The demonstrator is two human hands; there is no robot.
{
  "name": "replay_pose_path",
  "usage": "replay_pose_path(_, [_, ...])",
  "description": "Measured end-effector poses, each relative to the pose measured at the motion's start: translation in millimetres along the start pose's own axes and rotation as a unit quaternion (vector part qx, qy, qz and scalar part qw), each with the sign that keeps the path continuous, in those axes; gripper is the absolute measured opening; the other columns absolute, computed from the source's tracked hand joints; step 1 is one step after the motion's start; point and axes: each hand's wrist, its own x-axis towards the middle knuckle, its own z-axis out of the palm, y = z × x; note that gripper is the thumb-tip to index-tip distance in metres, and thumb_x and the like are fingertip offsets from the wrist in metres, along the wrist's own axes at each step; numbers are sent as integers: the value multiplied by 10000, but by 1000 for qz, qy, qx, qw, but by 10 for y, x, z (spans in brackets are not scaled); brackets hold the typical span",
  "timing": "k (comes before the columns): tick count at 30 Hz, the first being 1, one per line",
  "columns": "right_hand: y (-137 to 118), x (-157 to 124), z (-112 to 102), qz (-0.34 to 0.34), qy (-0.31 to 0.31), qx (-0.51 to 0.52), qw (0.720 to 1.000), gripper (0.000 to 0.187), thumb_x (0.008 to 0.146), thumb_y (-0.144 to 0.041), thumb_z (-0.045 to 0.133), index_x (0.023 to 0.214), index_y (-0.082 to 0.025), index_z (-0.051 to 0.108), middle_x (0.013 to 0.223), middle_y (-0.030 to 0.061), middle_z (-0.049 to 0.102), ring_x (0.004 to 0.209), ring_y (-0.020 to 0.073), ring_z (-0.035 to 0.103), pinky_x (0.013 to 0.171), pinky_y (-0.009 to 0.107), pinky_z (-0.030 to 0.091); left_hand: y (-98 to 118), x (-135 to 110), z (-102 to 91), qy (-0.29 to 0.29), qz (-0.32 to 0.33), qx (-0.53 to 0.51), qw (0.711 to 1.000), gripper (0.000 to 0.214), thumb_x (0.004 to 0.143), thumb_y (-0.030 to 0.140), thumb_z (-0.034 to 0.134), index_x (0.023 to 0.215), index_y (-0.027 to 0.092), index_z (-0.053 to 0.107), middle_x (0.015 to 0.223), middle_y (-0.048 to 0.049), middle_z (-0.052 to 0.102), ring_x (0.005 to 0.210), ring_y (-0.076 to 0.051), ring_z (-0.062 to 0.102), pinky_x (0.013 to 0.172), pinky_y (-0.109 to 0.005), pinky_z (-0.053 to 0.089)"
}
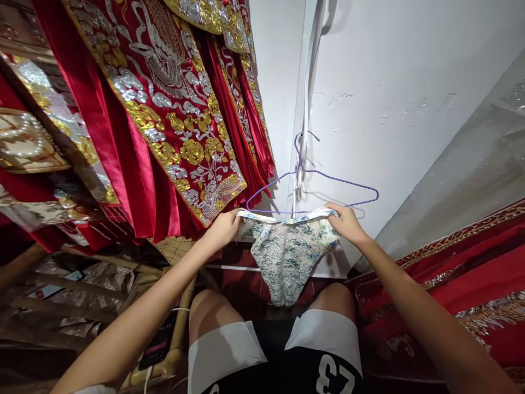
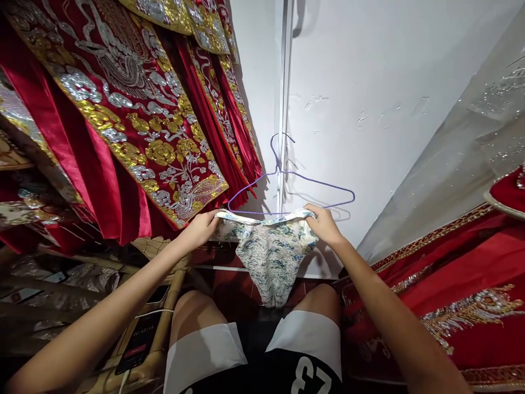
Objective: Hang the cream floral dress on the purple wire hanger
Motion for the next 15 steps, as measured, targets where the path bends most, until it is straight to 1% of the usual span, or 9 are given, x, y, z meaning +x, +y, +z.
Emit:
replay_pose_path(3, [-115, -104, -120, 2, -4, 4, 1000, 207, 757, -220, 502, 805, -182, 699, 724, 6, 668, 741, 202, 585, 659, 277, 400, 99, 67, 21, 37, 17, -40, 998, 484, 994, 345, 305, 1282, 156, 644, 1065, -141, 759, 1001, -307, 718, 915, -392, 519])
replay_pose_path(5, [-199, -156, -132, 11, 2, 13, 1000, 151, 757, -238, 519, 736, -184, 658, 679, 0, 634, 712, 192, 566, 653, 274, 393, 195, 113, 17, 52, 52, -66, 995, 505, 998, 366, 318, 1341, 145, 615, 1150, -145, 744, 1092, -309, 696, 984, -410, 503])
replay_pose_path(7, [-287, -203, -94, 17, -2, 32, 999, 132, 763, -248, 528, 716, -188, 635, 667, -3, 617, 702, 185, 558, 647, 268, 393, 311, 164, -4, 79, 100, -94, 987, 499, 995, 371, 350, 1352, 141, 611, 1280, -142, 700, 1207, -294, 647, 1072, -408, 457])
replay_pose_path(9, [-367, -238, -40, 18, -13, 59, 998, 139, 787, -260, 527, 728, -190, 632, 682, -1, 618, 708, 181, 560, 643, 262, 398, 421, 221, -35, 111, 132, -115, 978, 452, 982, 345, 387, 1288, 142, 650, 1304, -129, 690, 1220, -278, 633, 1091, -386, 439])
replay_pose_path(11, [-417, -251, -10, 13, -21, 77, 997, 160, 810, -272, 521, 743, -189, 640, 714, 10, 635, 734, 188, 576, 653, 265, 411, 487, 277, -65, 138, 143, -138, 970, 390, 965, 314, 415, 1191, 152, 689, 1208, -109, 725, 1126, -259, 660, 1033, -354, 463])
replay_pose_path(13, [-415, -244, -33, 11, -14, 79, 997, 167, 804, -273, 530, 788, -187, 672, 776, 27, 672, 774, 202, 601, 680, 277, 434, 492, 327, -90, 140, 148, -165, 965, 350, 955, 309, 432, 1113, 158, 706, 1086, -82, 743, 1014, -234, 667, 946, -318, 482])
replay_pose_path(14, [-393, -234, -67, 17, 2, 74, 997, 192, 790, -268, 542, 865, -188, 700, 803, 31, 688, 772, 204, 606, 683, 283, 442, 477, 349, -100, 131, 149, -179, 964, 339, 949, 317, 441, 1078, 156, 710, 1031, -71, 740, 967, -223, 661, 905, -304, 484])
replay_pose_path(15, [-356, -222, -114, 27, 29, 66, 997, 274, 772, -261, 561, 988, -190, 713, 813, 30, 696, 746, 201, 604, 676, 289, 447, 456, 368, -111, 118, 148, -195, 962, 330, 942, 329, 452, 1043, 154, 713, 979, -62, 733, 922, -213, 652, 865, -293, 483])
